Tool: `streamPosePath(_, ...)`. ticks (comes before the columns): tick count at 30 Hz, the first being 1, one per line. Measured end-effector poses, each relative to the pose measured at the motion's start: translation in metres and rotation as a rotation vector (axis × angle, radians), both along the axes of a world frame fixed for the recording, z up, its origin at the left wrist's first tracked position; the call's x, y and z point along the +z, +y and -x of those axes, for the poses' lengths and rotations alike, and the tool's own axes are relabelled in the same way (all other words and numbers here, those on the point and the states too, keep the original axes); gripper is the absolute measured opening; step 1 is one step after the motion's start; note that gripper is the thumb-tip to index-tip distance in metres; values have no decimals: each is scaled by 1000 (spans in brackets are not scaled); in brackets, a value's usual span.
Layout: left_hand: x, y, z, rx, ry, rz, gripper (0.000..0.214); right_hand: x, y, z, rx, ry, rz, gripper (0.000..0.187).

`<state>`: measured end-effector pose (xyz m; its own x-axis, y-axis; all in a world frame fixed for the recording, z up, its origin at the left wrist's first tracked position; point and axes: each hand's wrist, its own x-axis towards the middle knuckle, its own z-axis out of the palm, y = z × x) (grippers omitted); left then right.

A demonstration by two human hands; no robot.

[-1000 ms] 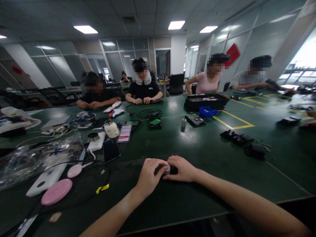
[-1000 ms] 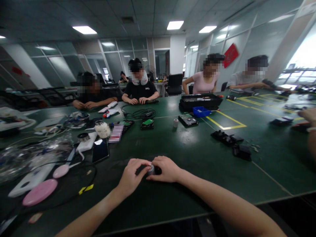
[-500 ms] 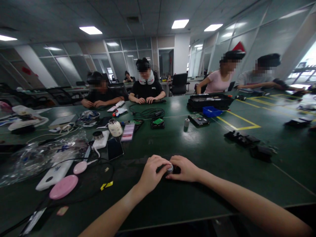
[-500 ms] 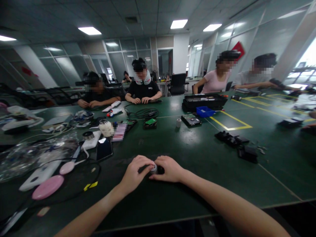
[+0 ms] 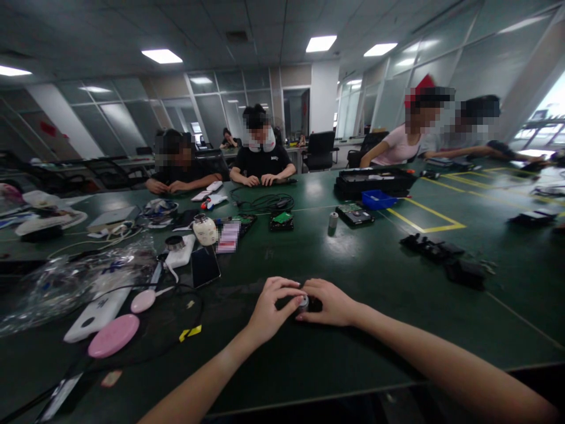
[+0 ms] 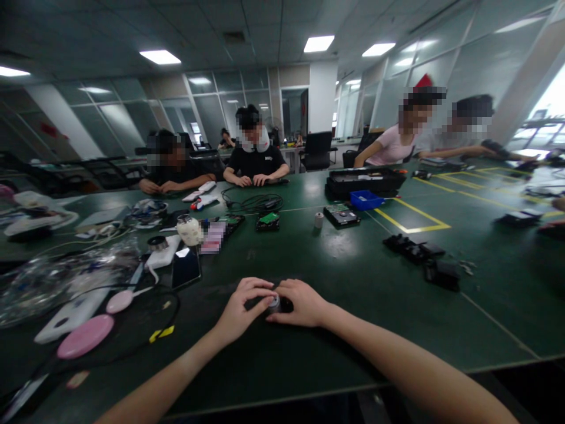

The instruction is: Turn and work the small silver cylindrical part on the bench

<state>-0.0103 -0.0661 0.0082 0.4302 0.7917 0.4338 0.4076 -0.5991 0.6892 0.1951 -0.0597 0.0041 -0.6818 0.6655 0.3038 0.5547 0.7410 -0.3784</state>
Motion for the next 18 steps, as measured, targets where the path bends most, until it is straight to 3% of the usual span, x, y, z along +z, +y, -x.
streamPosePath(5, 4, -1, -3, 58, -28, -66, 8, -1, 1, 0, 0, 3, 7, 40)
streamPosePath(9, 3, 8, 7, 231, -48, -125, 11, 1, 0, 0, -9, 3, 16, 42)
streamPosePath(14, -18, 30, 29, 421, 220, -38, 8, 4, -2, 0, -9, 7, 45, 39)
streamPosePath(18, -29, 36, 34, 480, 320, -6, 7, 4, -2, 1, -7, 9, 59, 39)
